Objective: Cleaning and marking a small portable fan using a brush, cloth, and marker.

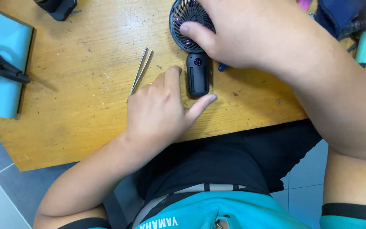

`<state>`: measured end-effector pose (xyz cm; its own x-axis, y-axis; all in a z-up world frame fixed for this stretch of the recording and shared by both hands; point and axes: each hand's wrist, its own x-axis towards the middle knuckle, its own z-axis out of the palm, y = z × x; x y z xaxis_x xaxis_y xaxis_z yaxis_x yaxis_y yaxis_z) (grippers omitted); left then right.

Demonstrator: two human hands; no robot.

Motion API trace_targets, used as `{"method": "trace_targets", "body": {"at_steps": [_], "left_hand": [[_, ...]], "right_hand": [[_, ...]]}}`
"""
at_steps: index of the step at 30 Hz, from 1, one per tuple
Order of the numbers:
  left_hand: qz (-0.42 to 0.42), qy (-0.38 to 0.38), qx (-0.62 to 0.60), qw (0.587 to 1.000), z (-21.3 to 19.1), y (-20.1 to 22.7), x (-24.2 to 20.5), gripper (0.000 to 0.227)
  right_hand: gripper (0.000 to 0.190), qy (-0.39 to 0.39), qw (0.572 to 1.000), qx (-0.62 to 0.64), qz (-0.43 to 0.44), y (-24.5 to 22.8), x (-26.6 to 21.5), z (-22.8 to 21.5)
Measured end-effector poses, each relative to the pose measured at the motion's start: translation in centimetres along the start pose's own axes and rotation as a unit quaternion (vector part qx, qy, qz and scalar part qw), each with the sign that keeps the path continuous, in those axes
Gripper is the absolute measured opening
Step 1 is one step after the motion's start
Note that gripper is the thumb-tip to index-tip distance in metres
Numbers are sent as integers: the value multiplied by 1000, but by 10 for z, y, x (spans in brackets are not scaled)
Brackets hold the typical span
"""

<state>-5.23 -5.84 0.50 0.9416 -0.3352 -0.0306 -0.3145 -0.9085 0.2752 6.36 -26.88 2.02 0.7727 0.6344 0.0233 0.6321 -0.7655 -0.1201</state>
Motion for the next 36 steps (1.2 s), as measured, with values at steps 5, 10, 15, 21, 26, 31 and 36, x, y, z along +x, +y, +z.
{"method": "trace_targets", "body": {"at_steps": [5,10,15,21,26,31,36], "left_hand": [[-11,-3,-101,995,-2,-6,6,55],[-34,-72,-221,972,-12,-16,5,54],[-35,-143,-507,849,-29,-27,4,33],[-39,-224,-703,674,-12,-49,10,41],[-36,-195,-708,678,-23,-55,20,40],[-77,-196,-775,595,-24,-53,26,35],[-131,-175,-755,618,-24,-51,34,51]], "right_hand": [[29,13,997,76,17,1,-5,-3],[23,0,989,140,38,9,-23,-29],[24,26,891,453,22,21,-51,-40],[45,76,844,528,54,14,-82,-36],[40,79,850,520,21,20,-73,-34],[31,73,863,499,29,28,-67,-30],[41,96,827,554,-4,38,-62,-4]]}}
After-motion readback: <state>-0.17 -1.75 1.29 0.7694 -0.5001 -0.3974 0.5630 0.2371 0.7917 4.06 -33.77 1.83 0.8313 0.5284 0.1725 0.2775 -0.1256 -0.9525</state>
